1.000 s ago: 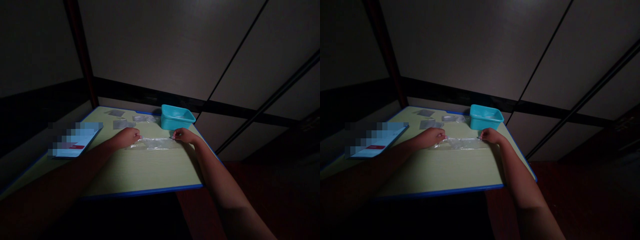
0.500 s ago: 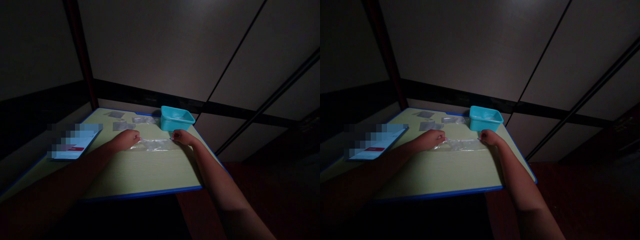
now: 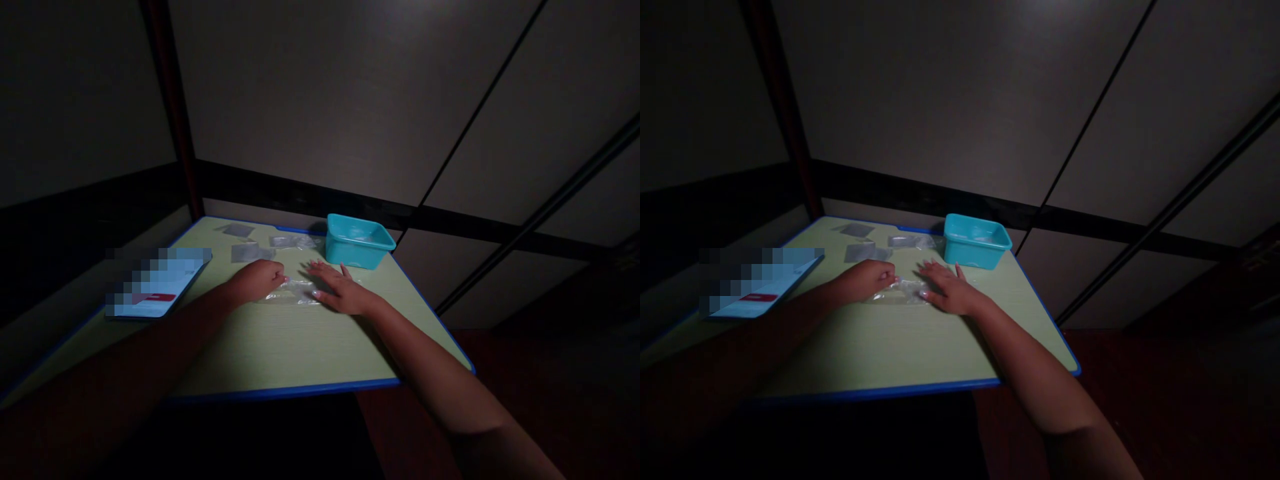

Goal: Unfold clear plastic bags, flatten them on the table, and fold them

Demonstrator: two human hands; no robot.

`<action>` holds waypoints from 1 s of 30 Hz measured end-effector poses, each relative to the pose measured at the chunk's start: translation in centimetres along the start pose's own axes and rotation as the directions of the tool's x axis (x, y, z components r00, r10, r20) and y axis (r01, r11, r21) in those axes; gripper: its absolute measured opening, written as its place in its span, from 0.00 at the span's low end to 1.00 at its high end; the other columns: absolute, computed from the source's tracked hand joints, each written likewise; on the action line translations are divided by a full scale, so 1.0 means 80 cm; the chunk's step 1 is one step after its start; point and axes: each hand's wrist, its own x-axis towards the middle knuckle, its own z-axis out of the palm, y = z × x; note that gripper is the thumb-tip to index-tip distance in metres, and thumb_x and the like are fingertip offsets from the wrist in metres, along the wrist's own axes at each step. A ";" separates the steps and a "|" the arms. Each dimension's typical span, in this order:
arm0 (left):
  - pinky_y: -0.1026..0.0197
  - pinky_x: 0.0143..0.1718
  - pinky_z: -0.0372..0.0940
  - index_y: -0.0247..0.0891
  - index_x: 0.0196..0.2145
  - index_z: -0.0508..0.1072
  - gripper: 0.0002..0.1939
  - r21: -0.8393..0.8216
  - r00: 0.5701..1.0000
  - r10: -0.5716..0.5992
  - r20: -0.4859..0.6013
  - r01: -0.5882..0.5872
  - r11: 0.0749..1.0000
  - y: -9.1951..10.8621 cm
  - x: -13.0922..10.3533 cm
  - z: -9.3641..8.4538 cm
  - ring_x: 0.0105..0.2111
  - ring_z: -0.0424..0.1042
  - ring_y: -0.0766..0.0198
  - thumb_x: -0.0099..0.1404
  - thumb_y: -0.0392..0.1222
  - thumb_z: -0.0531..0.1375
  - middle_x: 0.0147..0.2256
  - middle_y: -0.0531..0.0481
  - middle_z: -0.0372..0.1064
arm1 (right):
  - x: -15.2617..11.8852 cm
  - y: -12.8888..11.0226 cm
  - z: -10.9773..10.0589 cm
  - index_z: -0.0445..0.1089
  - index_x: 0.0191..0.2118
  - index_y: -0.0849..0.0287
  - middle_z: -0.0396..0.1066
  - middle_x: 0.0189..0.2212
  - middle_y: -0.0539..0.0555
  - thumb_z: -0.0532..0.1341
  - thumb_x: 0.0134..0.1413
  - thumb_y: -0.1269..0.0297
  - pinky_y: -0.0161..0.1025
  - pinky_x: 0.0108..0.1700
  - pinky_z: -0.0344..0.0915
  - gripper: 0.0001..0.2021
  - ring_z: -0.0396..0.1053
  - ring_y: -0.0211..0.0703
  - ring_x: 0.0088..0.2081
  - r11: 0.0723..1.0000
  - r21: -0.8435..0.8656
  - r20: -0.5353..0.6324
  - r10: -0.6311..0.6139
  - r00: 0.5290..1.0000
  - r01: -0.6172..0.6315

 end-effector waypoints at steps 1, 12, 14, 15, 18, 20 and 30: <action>0.63 0.26 0.52 0.38 0.24 0.67 0.15 0.007 1.000 0.001 -0.002 -0.001 1.000 0.000 0.000 0.000 0.27 0.66 0.61 0.62 0.49 0.51 0.25 0.48 0.69 | 0.001 -0.006 0.002 0.46 0.65 0.51 0.41 0.66 0.58 0.50 0.61 0.52 0.66 0.60 0.29 0.29 0.39 0.54 0.66 1.000 -0.016 0.031 -0.006 1.000 0.007; 0.62 0.25 0.52 0.38 0.23 0.69 0.14 0.133 0.997 -0.071 -0.032 0.074 0.988 -0.006 0.002 0.000 0.27 0.66 0.61 0.61 0.49 0.54 0.24 0.48 0.69 | 0.009 -0.019 0.017 0.34 0.67 0.52 0.36 0.67 0.55 0.46 0.63 0.52 0.66 0.60 0.28 0.31 0.35 0.48 0.67 0.994 -0.072 0.184 -0.073 0.980 0.088; 0.62 0.26 0.53 0.38 0.24 0.70 0.14 0.175 0.995 -0.096 -0.041 0.102 0.979 -0.007 0.002 -0.001 0.28 0.67 0.60 0.61 0.49 0.54 0.25 0.47 0.69 | 0.009 -0.019 0.018 0.34 0.67 0.53 0.35 0.67 0.55 0.46 0.63 0.51 0.65 0.61 0.28 0.31 0.35 0.47 0.67 0.993 -0.078 0.194 -0.073 0.978 0.090; 0.62 0.26 0.53 0.38 0.26 0.71 0.13 0.197 0.992 -0.115 -0.044 0.121 0.973 -0.007 0.002 -0.002 0.29 0.68 0.59 0.61 0.49 0.54 0.26 0.46 0.70 | 0.010 -0.019 0.018 0.34 0.67 0.53 0.35 0.67 0.56 0.46 0.63 0.51 0.65 0.61 0.28 0.32 0.35 0.48 0.67 0.992 -0.082 0.199 -0.073 0.977 0.091; 0.60 0.29 0.56 0.37 0.30 0.71 0.12 0.251 0.984 -0.169 -0.065 0.180 0.951 -0.006 0.001 -0.006 0.31 0.69 0.55 0.61 0.48 0.54 0.29 0.44 0.71 | 0.010 -0.020 0.018 0.35 0.67 0.53 0.35 0.67 0.57 0.47 0.63 0.49 0.64 0.61 0.27 0.32 0.36 0.48 0.67 0.991 -0.091 0.205 -0.076 0.976 0.096; 0.59 0.32 0.58 0.37 0.32 0.70 0.12 0.260 0.979 -0.172 -0.106 0.194 0.946 -0.006 0.002 -0.008 0.34 0.70 0.54 0.62 0.48 0.54 0.31 0.43 0.72 | 0.010 -0.021 0.017 0.35 0.67 0.52 0.36 0.67 0.57 0.47 0.62 0.49 0.63 0.61 0.27 0.32 0.36 0.48 0.67 0.990 -0.097 0.206 -0.075 0.976 0.097; 0.50 0.59 0.49 0.34 0.57 0.60 0.25 0.032 0.955 0.247 -0.163 -0.245 0.969 0.025 -0.012 0.007 0.59 0.55 0.52 0.67 0.50 0.48 0.59 0.38 0.56 | 0.010 -0.016 0.021 0.38 0.67 0.53 0.39 0.66 0.60 0.49 0.61 0.48 0.65 0.60 0.22 0.34 0.38 0.52 0.66 0.992 -0.121 0.157 -0.006 0.988 0.025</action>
